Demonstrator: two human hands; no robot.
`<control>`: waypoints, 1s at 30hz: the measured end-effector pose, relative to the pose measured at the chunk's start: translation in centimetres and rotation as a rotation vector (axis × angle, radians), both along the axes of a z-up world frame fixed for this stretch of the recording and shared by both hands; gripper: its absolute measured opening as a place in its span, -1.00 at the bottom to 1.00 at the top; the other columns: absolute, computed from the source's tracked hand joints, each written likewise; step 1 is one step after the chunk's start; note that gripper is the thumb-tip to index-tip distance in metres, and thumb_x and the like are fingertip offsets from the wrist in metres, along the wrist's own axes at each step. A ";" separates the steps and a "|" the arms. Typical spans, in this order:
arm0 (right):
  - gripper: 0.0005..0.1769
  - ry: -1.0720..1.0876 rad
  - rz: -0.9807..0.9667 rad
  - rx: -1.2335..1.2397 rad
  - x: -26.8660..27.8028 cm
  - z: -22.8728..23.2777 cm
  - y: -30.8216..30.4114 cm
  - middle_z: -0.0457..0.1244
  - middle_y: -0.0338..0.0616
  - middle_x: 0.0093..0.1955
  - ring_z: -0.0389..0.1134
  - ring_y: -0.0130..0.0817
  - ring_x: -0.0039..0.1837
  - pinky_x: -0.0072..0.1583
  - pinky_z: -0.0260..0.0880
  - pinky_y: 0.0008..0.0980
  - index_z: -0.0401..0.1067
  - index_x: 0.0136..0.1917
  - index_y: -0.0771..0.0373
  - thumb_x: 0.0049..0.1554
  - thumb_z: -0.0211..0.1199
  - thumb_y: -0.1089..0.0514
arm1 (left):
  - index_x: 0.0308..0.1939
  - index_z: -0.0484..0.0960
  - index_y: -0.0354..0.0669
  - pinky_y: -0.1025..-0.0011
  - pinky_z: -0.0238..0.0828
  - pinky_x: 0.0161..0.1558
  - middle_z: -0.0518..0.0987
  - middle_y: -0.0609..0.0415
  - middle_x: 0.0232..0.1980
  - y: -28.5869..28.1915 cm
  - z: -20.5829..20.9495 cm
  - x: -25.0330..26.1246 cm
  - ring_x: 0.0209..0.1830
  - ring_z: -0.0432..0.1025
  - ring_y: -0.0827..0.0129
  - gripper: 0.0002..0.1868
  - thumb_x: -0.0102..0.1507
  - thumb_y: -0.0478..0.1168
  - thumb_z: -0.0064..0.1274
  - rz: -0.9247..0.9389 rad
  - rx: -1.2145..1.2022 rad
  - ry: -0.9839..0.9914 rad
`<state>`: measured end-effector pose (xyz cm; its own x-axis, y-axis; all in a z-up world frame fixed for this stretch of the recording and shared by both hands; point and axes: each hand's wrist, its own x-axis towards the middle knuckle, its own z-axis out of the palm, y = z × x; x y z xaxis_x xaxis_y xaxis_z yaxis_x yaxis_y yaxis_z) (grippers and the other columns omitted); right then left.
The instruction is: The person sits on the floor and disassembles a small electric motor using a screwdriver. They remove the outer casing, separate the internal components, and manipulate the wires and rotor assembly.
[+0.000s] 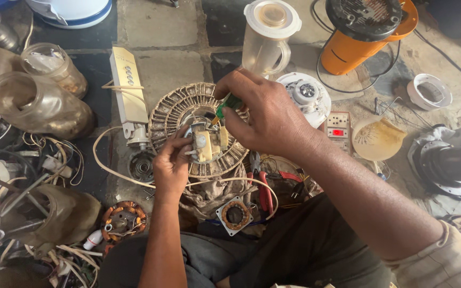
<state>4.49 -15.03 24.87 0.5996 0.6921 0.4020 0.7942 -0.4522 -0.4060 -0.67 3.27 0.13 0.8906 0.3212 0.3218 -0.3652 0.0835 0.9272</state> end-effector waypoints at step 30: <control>-0.76 0.008 -0.019 0.022 -0.2 -0.6 -0.5 0.35 -0.01 -0.02 0.53 -0.24 -0.03 -0.02 0.57 -0.31 0.35 0.10 0.34 0.18 0.28 0.25 | 0.00 0.64 -0.27 0.36 0.53 0.25 0.55 -0.07 0.37 0.1 -0.3 0.1 0.33 0.49 0.27 -0.84 0.36 -0.43 0.03 0.025 0.026 0.000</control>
<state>4.30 -15.51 24.32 0.6156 0.6715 0.4125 0.7824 -0.4578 -0.4222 -0.61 3.35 -0.15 0.8825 0.3350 0.3301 -0.3664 0.0499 0.9291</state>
